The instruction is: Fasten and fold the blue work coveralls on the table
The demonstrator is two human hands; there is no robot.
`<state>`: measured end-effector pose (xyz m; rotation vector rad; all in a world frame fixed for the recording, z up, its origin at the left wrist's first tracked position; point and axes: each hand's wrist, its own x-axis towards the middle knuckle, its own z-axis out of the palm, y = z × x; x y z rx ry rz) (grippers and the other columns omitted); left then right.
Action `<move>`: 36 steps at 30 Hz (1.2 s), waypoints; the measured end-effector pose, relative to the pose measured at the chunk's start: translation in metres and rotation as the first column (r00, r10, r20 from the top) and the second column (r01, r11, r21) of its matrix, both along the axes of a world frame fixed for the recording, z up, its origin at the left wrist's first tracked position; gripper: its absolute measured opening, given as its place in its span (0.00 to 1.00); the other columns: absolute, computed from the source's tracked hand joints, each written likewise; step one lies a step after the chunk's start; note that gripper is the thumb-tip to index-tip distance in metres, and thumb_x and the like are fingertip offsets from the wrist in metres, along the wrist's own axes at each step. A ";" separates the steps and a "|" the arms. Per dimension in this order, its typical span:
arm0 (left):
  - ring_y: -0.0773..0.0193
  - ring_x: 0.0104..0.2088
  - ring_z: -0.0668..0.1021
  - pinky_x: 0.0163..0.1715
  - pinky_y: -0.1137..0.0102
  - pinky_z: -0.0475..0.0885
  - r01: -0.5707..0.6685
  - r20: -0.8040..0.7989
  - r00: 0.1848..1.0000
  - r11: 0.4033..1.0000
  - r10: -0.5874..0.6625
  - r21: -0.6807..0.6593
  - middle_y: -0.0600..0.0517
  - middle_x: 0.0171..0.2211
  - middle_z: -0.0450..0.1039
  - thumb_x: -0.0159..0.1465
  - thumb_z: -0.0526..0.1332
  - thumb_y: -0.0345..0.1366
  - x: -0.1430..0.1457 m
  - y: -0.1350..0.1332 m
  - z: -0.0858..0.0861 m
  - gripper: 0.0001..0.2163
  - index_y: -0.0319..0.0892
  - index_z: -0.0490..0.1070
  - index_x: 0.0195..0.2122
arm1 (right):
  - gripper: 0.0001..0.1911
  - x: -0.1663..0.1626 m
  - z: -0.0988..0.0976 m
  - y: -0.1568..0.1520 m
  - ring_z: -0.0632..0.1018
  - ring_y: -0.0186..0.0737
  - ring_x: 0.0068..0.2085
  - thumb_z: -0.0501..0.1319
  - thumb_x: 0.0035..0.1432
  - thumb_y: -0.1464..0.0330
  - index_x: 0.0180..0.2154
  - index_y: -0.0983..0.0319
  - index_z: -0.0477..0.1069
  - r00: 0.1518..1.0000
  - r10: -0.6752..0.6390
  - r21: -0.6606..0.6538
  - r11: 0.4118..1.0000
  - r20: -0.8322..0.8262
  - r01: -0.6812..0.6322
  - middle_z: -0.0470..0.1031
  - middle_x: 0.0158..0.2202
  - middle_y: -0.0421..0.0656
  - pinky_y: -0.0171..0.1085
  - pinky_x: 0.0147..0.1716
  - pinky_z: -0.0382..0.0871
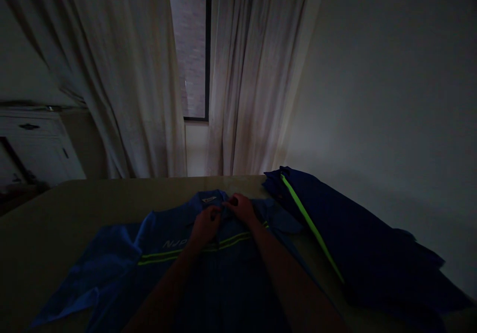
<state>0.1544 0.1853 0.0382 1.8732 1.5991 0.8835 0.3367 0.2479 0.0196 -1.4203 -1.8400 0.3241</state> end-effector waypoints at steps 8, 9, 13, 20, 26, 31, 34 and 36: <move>0.59 0.39 0.83 0.37 0.71 0.69 0.019 -0.095 0.995 1.000 -0.017 0.016 0.52 0.38 0.83 0.65 0.65 0.45 0.007 -0.010 0.000 0.14 0.47 0.75 0.48 | 0.12 0.000 0.005 -0.003 0.79 0.42 0.40 0.55 0.69 0.65 0.41 0.60 0.77 0.998 0.056 0.044 0.997 0.031 -0.058 0.82 0.39 0.45 0.35 0.42 0.67; 0.59 0.40 0.83 0.37 0.71 0.69 0.016 -0.110 0.994 1.000 -0.015 0.017 0.52 0.38 0.83 0.66 0.64 0.43 0.007 -0.010 0.000 0.13 0.46 0.75 0.50 | 0.13 -0.001 0.006 -0.005 0.80 0.41 0.42 0.55 0.69 0.64 0.42 0.59 0.77 0.996 0.086 0.045 0.995 0.036 -0.087 0.82 0.41 0.45 0.35 0.43 0.67; 0.60 0.41 0.83 0.39 0.71 0.68 -0.018 -0.123 0.992 1.000 0.019 0.013 0.51 0.40 0.83 0.68 0.59 0.33 0.004 -0.008 0.000 0.16 0.45 0.70 0.56 | 0.13 -0.003 0.009 -0.007 0.80 0.41 0.45 0.54 0.70 0.65 0.44 0.58 0.77 0.989 0.134 0.039 0.990 0.059 -0.137 0.82 0.44 0.43 0.35 0.47 0.68; 0.57 0.44 0.82 0.43 0.69 0.70 -0.029 -0.164 0.986 0.999 0.035 0.041 0.48 0.45 0.82 0.71 0.52 0.33 0.005 -0.006 0.002 0.13 0.44 0.72 0.52 | 0.12 -0.002 0.009 -0.007 0.80 0.40 0.41 0.62 0.59 0.73 0.45 0.61 0.77 0.991 0.081 0.025 0.996 0.104 -0.084 0.82 0.42 0.45 0.34 0.44 0.69; 0.52 0.57 0.75 0.57 0.61 0.66 -0.094 -0.290 0.949 0.989 0.122 0.111 0.41 0.55 0.75 0.64 0.52 0.24 -0.015 -0.004 0.008 0.18 0.41 0.72 0.53 | 0.06 -0.005 0.010 -0.009 0.75 0.43 0.45 0.62 0.62 0.68 0.36 0.60 0.78 0.979 0.020 0.067 0.997 0.204 -0.034 0.79 0.40 0.46 0.37 0.48 0.65; 0.46 0.56 0.75 0.54 0.54 0.68 -0.067 -0.528 0.838 0.987 0.133 0.143 0.39 0.55 0.74 0.68 0.51 0.30 -0.034 -0.004 0.003 0.17 0.41 0.71 0.56 | 0.15 -0.007 0.012 -0.012 0.74 0.41 0.41 0.59 0.67 0.62 0.31 0.60 0.78 0.957 0.094 0.067 0.991 0.275 -0.117 0.78 0.35 0.45 0.37 0.45 0.64; 0.54 0.56 0.75 0.56 0.62 0.67 -0.009 -0.518 0.851 0.989 0.086 0.148 0.42 0.56 0.75 0.69 0.50 0.29 -0.034 -0.004 0.000 0.19 0.42 0.67 0.60 | 0.11 -0.008 0.013 -0.014 0.74 0.41 0.42 0.59 0.66 0.67 0.34 0.60 0.79 0.942 0.135 0.067 0.984 0.306 -0.163 0.78 0.38 0.45 0.37 0.46 0.63; 0.53 0.57 0.75 0.56 0.61 0.67 -0.022 -0.516 0.850 0.985 0.109 0.173 0.42 0.56 0.75 0.71 0.50 0.32 -0.032 -0.003 0.000 0.18 0.42 0.68 0.60 | 0.09 -0.009 0.013 -0.014 0.75 0.41 0.44 0.60 0.65 0.69 0.36 0.60 0.79 0.939 0.140 0.068 0.983 0.313 -0.169 0.79 0.40 0.45 0.37 0.48 0.63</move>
